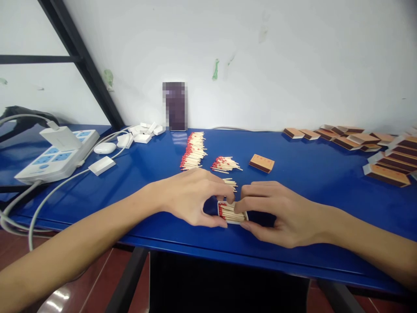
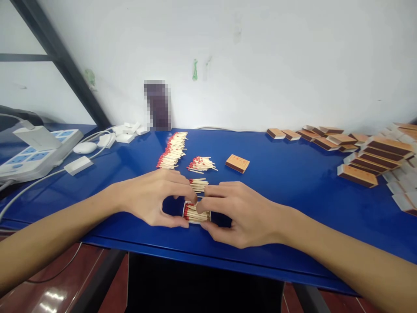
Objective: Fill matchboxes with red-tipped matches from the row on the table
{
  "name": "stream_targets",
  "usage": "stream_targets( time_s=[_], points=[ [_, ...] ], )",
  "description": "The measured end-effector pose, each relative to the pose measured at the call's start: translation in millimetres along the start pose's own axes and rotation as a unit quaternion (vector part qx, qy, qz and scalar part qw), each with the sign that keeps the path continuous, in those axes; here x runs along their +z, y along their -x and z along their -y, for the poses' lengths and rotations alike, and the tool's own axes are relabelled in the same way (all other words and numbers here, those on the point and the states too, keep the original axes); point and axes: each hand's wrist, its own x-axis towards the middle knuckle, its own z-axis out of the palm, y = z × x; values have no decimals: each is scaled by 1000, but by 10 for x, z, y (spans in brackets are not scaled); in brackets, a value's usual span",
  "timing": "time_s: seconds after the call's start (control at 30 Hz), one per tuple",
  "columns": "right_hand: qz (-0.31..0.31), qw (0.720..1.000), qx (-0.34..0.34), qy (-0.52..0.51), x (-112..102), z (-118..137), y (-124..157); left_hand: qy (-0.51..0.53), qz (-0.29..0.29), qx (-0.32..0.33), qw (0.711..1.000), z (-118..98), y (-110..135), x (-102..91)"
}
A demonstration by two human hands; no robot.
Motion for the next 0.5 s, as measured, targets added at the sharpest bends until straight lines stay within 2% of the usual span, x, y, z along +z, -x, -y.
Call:
stream_targets(
  time_s=[0.5],
  points=[
    [2, 999, 42, -35, 10, -9, -4, -9, -8, -3, 1000, -12, 11, -13]
  ],
)
